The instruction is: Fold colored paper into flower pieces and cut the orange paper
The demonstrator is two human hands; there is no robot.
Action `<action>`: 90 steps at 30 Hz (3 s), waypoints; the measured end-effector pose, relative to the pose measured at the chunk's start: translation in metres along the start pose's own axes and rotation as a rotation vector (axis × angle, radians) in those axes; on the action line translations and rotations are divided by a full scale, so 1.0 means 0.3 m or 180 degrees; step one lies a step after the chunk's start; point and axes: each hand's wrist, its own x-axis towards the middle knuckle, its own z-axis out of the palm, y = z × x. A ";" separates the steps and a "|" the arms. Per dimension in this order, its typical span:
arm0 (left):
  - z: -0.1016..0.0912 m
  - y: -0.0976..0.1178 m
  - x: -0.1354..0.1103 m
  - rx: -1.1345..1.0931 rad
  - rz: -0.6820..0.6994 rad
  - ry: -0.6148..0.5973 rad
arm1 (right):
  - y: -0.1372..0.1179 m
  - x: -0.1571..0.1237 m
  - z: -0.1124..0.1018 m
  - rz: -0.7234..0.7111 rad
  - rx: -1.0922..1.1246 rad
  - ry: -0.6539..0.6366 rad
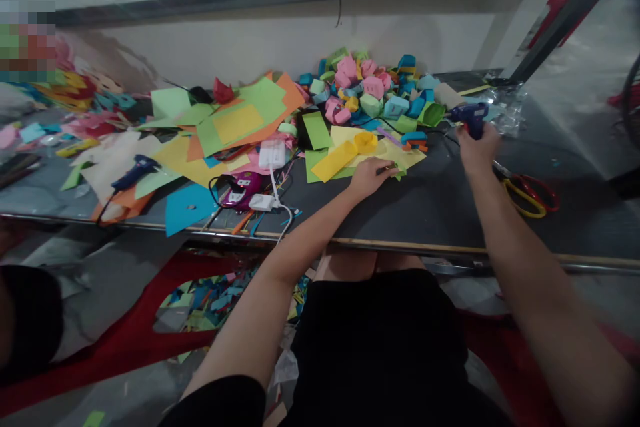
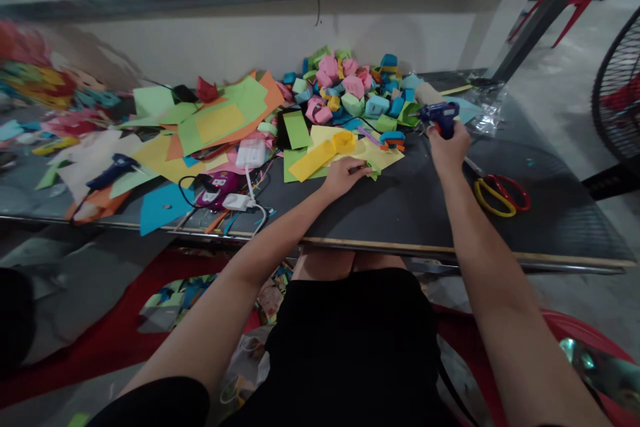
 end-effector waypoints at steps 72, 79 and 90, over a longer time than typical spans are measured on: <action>-0.003 0.024 0.007 -0.0807 -0.0448 -0.0889 | -0.336 -0.073 0.116 -0.2732 -0.0318 -0.2158; -0.021 0.037 0.007 -0.0579 -0.0463 -0.0938 | -0.270 0.226 0.138 -0.1461 -0.1567 -0.1112; -0.012 0.023 0.004 -0.0678 -0.0432 -0.0967 | -0.182 0.292 0.129 -0.0933 -0.1333 -0.1034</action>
